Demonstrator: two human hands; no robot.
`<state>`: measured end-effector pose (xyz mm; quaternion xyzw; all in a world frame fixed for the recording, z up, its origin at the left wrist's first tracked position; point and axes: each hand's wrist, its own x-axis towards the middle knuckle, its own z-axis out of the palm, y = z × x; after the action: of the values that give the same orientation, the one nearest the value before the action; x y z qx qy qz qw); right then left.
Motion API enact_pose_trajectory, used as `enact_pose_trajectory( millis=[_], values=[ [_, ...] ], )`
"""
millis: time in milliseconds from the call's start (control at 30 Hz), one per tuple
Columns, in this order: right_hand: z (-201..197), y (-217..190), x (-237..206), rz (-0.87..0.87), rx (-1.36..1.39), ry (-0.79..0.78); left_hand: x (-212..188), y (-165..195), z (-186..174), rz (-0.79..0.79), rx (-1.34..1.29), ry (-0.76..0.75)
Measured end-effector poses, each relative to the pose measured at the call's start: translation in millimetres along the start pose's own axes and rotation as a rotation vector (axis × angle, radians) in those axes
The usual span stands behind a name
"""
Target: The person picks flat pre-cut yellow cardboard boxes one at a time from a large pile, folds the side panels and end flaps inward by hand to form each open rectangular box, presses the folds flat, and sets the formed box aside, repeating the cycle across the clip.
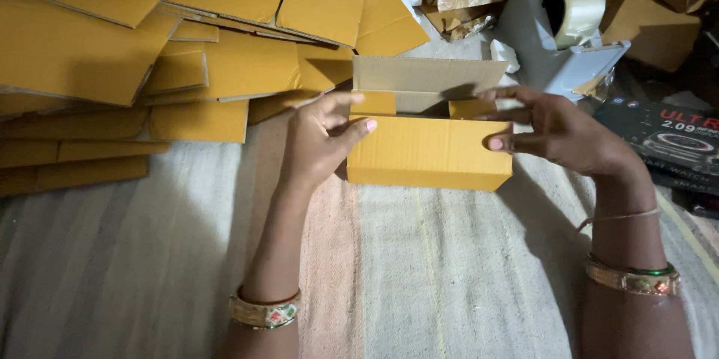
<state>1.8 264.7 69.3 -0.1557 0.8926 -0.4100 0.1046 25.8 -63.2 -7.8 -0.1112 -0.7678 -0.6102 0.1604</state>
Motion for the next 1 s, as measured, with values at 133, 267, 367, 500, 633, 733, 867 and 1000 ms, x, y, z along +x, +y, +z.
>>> enact_pose_trajectory(
  millis=[133, 267, 367, 500, 633, 733, 867, 1000],
  values=[
    [6, 2, 5, 0.033, -0.108, 0.143, 2, 1, 2, -0.171, 0.317, 0.098],
    [8, 10, 13, -0.222, -0.109, 0.231, 5, 3, 2, -0.207, 0.23, 0.081],
    [7, 13, 10, -0.245, -0.034, 0.099, 3, 0, 6, -0.073, 0.056, -0.002],
    [3, 6, 6, -0.107, -0.095, 0.053, 1, -9, 9, 0.097, -0.175, -0.146],
    [2, -1, 2, -0.023, -0.113, -0.007, 3, -21, 5, 0.074, 0.056, -0.063],
    [4, 1, 3, 0.056, -0.105, 0.014, 6, -31, 7, 0.114, 0.135, -0.018],
    [21, 10, 16, 0.0, -0.053, 0.089, 9, -40, 22, -0.07, 0.022, 0.076],
    [52, 21, 29, -0.096, -0.313, 0.289, 10, -42, 24, -0.051, -0.008, 0.165]
  ],
)
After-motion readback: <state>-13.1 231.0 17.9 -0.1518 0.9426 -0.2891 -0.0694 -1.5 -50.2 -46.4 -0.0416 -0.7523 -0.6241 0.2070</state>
